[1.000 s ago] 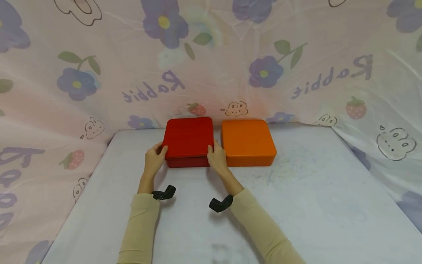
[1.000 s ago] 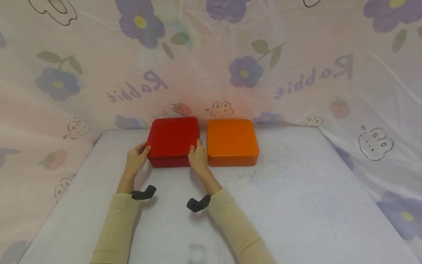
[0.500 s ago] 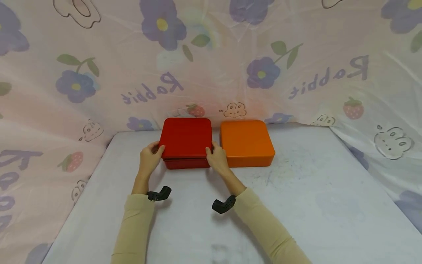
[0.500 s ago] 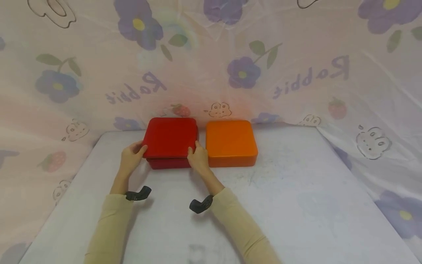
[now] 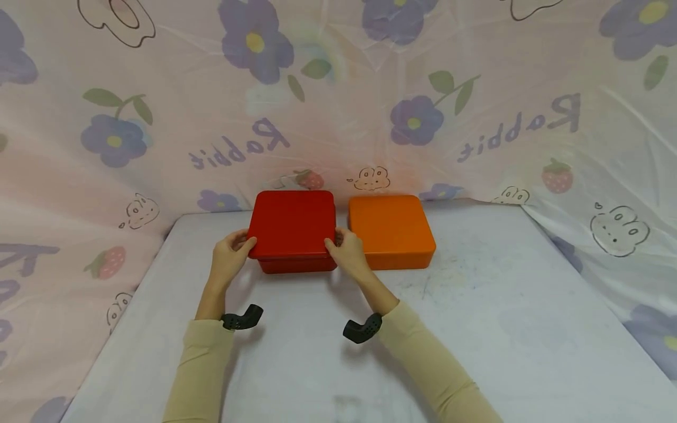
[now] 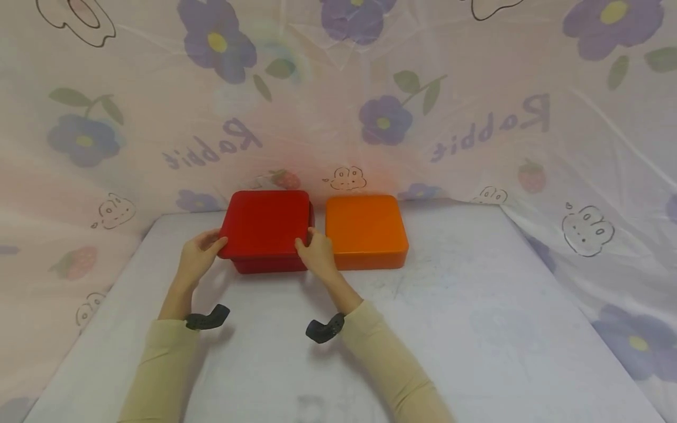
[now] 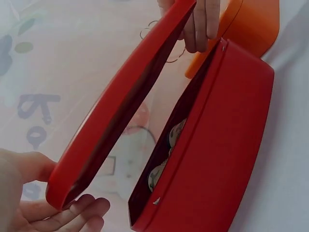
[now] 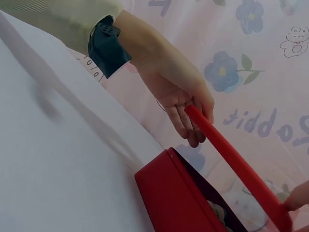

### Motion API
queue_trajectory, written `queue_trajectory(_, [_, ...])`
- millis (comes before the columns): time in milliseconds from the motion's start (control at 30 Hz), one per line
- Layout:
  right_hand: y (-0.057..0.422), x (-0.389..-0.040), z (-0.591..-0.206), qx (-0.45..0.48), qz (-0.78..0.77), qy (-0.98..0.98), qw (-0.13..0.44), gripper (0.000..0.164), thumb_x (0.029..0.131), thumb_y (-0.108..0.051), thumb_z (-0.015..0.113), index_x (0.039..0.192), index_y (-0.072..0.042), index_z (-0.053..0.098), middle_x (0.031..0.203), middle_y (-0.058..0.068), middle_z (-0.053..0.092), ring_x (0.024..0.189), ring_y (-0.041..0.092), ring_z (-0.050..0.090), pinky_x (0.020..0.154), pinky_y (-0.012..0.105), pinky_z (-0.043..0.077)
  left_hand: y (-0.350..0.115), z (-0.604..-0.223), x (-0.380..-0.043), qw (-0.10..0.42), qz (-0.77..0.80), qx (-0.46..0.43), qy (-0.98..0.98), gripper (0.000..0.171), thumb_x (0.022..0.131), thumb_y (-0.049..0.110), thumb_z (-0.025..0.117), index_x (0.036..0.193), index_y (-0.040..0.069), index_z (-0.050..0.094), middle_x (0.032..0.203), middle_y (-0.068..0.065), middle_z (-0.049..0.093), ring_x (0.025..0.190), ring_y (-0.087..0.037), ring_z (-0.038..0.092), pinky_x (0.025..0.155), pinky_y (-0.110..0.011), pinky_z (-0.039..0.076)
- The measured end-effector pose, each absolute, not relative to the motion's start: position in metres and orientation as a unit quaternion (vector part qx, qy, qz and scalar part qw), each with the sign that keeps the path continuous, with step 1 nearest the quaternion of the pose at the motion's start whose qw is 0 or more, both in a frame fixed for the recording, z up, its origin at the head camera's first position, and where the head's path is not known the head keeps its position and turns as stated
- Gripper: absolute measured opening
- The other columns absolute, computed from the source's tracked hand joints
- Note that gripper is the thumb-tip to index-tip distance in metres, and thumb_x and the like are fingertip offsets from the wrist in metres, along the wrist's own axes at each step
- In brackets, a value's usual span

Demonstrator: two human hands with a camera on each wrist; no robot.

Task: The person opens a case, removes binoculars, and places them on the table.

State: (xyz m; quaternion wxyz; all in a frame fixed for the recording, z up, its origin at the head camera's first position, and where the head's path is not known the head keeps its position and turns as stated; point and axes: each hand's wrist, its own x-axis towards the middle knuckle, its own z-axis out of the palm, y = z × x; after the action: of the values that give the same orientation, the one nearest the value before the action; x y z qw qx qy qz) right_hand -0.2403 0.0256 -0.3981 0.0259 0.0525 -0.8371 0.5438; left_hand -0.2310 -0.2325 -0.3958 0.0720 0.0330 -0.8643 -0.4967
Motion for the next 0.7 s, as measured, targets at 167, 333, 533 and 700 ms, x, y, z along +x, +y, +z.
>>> queue_trajectory(167, [0.027, -0.241, -0.396, 0.042, 0.545, -0.837, 0.02, 0.041, 0.089, -0.011, 0.064, 0.123, 0.012, 0.056, 0.113, 0.027, 0.067, 0.102, 0.035, 0.066, 0.093, 0.041, 0.056, -0.234, -0.39, -0.227, 0.07, -0.498, 0.019, -0.864, 0.048, 0.097, 0.022, 0.055, 0.137, -0.004, 0.048, 0.132, -0.026, 0.059, 0.12, -0.036, 0.06, 0.074, 0.002, 0.04])
queue_trajectory(333, [0.029, -0.241, -0.393, 0.045, 0.534, -0.844, 0.017, 0.042, 0.088, -0.01, 0.066, 0.123, 0.012, 0.056, 0.11, 0.026, 0.068, 0.097, 0.034, 0.068, 0.088, 0.039, 0.058, -0.235, -0.388, -0.225, 0.071, -0.485, 0.015, -0.872, 0.049, 0.097, 0.021, 0.056, 0.137, -0.005, 0.048, 0.129, -0.027, 0.061, 0.116, -0.036, 0.062, 0.073, 0.002, 0.04])
queue_trajectory(533, [0.03, -0.239, -0.388, 0.043, 0.532, -0.845, -0.001, 0.047, 0.087, -0.011, 0.067, 0.126, 0.011, 0.054, 0.112, 0.024, 0.066, 0.097, 0.032, 0.066, 0.09, 0.038, 0.058, -0.238, -0.386, -0.22, 0.066, -0.477, 0.001, -0.876, 0.05, 0.096, 0.022, 0.056, 0.137, -0.006, 0.048, 0.129, -0.029, 0.06, 0.115, -0.039, 0.062, 0.073, 0.001, 0.041])
queue_trajectory(700, [0.032, -0.238, -0.384, 0.056, 0.527, -0.848, -0.003, 0.049, 0.086, -0.011, 0.069, 0.126, 0.01, 0.054, 0.108, 0.024, 0.066, 0.093, 0.03, 0.066, 0.088, 0.036, 0.058, -0.243, -0.386, -0.218, 0.056, -0.483, -0.01, -0.874, 0.052, 0.096, 0.022, 0.057, 0.137, -0.007, 0.046, 0.13, -0.029, 0.059, 0.116, -0.039, 0.061, 0.074, 0.001, 0.042])
